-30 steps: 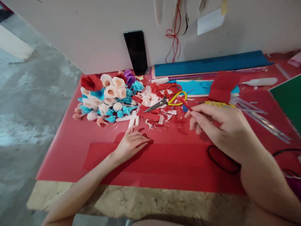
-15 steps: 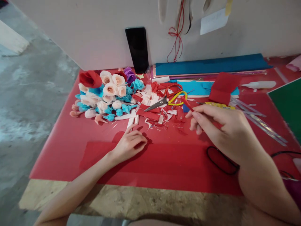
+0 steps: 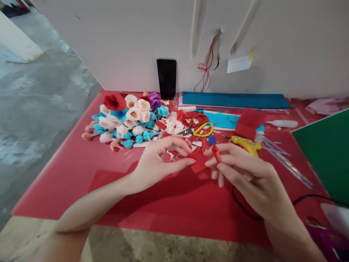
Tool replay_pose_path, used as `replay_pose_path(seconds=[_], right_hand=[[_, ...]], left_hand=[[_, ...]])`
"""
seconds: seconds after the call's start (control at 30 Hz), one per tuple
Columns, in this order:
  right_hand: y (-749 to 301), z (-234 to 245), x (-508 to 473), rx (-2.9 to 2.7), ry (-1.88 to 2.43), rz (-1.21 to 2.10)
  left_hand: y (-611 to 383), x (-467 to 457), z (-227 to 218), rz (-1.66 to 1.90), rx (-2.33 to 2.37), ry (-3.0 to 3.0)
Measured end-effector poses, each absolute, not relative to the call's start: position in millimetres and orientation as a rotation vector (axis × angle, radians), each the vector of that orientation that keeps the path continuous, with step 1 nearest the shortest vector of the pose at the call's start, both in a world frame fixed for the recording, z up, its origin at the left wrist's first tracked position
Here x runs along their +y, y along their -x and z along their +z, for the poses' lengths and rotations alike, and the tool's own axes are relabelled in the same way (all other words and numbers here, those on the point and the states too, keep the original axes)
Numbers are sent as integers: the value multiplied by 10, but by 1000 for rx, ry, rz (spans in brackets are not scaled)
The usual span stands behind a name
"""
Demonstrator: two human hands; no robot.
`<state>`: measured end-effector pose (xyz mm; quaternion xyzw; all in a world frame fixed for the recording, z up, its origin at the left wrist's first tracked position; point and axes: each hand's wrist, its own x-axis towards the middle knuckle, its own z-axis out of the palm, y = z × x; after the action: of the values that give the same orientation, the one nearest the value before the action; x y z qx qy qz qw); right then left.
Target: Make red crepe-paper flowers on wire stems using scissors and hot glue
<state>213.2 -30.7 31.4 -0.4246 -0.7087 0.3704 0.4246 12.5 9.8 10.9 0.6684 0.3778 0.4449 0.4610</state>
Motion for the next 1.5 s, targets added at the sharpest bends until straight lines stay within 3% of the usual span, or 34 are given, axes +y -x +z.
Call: replay_pose_path(seconds=[0.3,0.57,0.67,0.83,1.1,1.33,1.5], right_hand=[[-2195,345,-409,-1828,1060,848],[-2188,414,-356,-1845,1111,805],[-2218,460,-342,-1827,1147,769],[-2257,483,-317,-1827,1183,718],[-2250,480,-300,-1805,1217,697],[-2241,449,-288,-1781,1166,725],[-2255,450,-302,-1691,1165,868]], left_hand=[[-275,149,189,1115,783,-1605],[-126,240,18,1109,974,-1816],[-19,338,-308,739,944,-2250],[60,364,-800,400,739,-2379],[59,301,-838,282,692,-2411],[22,280,-664,384,669,-2314],[-209,240,-175,931,678,-1885]])
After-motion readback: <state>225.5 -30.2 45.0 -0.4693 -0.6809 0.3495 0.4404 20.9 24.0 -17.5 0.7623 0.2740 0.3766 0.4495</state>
